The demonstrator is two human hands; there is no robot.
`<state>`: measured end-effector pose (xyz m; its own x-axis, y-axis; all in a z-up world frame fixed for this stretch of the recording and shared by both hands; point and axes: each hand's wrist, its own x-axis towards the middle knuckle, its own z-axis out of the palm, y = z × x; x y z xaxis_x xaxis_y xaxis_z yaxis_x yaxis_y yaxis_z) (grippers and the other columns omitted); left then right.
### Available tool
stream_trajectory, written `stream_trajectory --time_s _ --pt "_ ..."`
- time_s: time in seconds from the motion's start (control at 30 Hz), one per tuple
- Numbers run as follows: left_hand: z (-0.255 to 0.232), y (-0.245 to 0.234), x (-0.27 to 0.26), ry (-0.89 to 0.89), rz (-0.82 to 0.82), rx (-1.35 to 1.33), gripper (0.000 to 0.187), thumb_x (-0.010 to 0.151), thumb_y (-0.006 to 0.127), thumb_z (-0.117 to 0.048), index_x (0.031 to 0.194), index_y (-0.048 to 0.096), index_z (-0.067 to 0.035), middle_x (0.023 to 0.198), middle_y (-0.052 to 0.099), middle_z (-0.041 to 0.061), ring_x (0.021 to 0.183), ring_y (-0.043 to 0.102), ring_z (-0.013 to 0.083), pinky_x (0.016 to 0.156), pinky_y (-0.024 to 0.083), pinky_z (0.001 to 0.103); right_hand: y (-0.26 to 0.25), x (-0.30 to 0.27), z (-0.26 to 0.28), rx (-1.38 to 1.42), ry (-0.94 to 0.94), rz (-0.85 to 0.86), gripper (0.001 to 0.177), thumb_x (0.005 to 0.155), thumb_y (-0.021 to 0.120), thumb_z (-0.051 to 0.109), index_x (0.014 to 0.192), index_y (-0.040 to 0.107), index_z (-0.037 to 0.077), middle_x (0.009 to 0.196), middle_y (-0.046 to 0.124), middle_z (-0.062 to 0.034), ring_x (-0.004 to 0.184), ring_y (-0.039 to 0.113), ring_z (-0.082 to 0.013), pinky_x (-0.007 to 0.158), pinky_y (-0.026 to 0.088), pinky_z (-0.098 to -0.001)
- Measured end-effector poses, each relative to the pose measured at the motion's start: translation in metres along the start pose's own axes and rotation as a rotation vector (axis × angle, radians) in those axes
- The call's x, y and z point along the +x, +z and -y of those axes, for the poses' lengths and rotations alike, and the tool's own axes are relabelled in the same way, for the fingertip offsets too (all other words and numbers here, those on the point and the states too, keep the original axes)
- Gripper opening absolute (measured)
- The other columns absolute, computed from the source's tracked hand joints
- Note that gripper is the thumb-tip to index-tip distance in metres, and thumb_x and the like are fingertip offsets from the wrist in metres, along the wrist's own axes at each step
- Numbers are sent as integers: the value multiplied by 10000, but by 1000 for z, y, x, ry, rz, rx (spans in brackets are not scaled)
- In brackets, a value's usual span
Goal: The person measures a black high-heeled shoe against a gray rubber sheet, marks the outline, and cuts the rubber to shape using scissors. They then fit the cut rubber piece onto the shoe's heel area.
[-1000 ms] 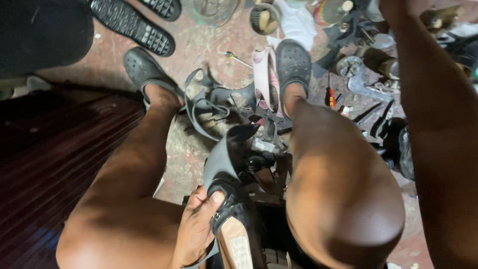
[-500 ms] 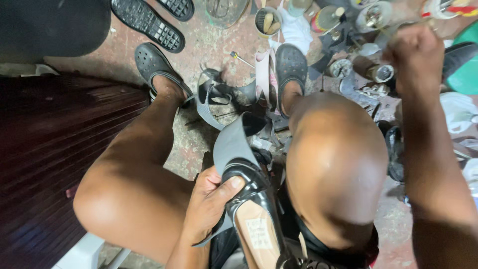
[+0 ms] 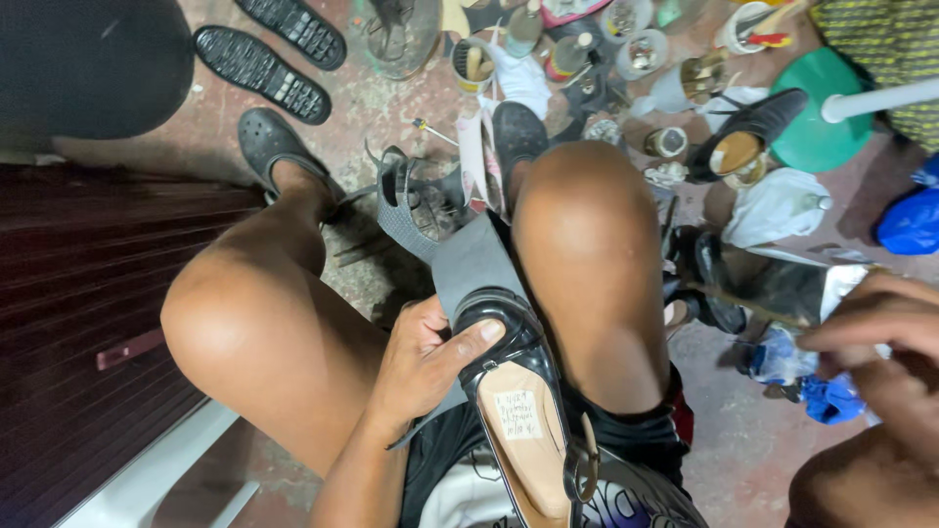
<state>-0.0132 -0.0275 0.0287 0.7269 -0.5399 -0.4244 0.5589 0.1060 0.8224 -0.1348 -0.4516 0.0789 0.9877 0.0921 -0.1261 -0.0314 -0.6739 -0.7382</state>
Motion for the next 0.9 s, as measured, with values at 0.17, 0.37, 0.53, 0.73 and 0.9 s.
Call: stream_trajectory --time_s 0.17,0.37,0.53,0.73,0.9 --pt "5 3 0 25 37 1 194 971 676 -142 1068 710 23 953 728 0 853 628 52 784 537 249 18 35 80 -256 190 86 304 701 692 -58 965 765 72 762 617 -17 667 591 -121 571 506 -279" --pt "8 4 -1 27 83 -19 207 981 685 -153 1078 714 27 962 728 8 860 631 57 793 539 256 40 64 126 -251 177 -50 278 743 679 -82 976 741 58 812 677 -55 671 601 -148 563 475 -309" --pt "11 3 -1 23 86 -120 193 985 680 -130 1096 706 24 999 727 16 892 640 75 835 536 266 62 80 115 -94 -54 -122 245 853 705 -40 1079 718 53 891 698 -85 756 680 -162 655 530 -299" --pt "23 -5 1 24 81 -190 239 994 700 -176 1118 703 29 1028 729 32 913 648 94 862 537 274 85 77 98 -66 -82 -182 193 920 708 -20 1105 720 34 960 715 -116 865 703 -191 727 553 -302" --pt "32 -7 1 26 76 -378 304 986 728 -234 1148 688 20 1041 726 51 913 673 125 856 552 296 107 64 92 388 -124 -284 133 976 650 -15 1107 671 -14 1019 726 -135 892 729 -154 756 608 -259"
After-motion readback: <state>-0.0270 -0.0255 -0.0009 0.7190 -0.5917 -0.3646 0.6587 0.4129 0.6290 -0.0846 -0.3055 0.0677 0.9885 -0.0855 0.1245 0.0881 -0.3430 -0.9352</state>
